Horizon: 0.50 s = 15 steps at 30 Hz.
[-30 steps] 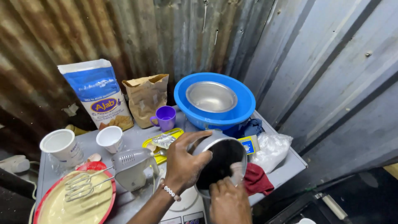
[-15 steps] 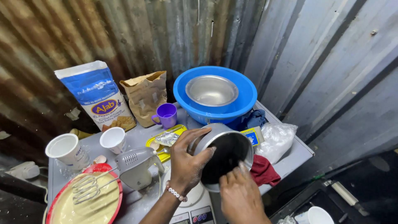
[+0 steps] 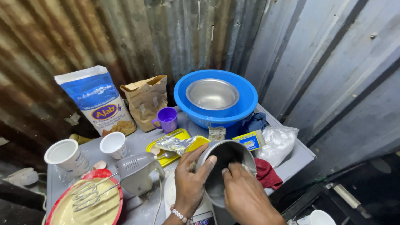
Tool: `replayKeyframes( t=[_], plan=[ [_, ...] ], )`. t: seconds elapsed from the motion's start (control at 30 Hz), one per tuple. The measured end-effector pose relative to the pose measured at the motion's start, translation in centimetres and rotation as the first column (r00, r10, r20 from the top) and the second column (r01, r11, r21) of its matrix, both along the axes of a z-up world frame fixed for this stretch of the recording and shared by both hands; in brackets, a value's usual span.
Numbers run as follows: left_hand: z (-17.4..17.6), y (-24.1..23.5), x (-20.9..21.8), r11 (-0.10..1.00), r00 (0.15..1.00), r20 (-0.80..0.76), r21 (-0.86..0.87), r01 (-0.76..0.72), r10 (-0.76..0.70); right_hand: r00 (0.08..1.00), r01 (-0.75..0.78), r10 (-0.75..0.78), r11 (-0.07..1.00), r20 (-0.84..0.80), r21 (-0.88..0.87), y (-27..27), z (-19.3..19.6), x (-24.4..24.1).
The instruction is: The person greases a circular baking tin with margarine, coats it with flour by shaking, and then pours cake batter from a red mixing bowl into the prepared tin using a spoon to assist.
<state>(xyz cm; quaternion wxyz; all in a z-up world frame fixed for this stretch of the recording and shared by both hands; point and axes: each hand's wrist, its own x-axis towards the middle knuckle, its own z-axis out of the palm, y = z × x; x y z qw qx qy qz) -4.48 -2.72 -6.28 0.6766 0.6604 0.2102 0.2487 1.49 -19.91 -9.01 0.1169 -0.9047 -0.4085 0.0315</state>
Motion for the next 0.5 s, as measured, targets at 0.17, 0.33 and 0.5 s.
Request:
replayKeyframes(
  t=[0.17,0.33,0.5],
  plan=[
    [-0.9,-0.5,-0.2,0.991,0.997,-0.055,-0.13,0.045,-0.052,0.983,-0.164,0.176,0.971,-0.056,0.175,1.2,-4.6,0.9],
    [1.0,-0.5,0.7,0.994,0.995,-0.03,0.046,0.095,-0.094,0.975,-0.134,0.152,0.984,0.163,-0.12,-1.4,-6.1,3.8],
    [1.8,0.2,1.7,0.994,0.994,0.017,-0.032,0.107,-0.107,0.977,-0.208,0.194,0.959,0.088,0.195,1.5,-0.6,1.4]
  ],
)
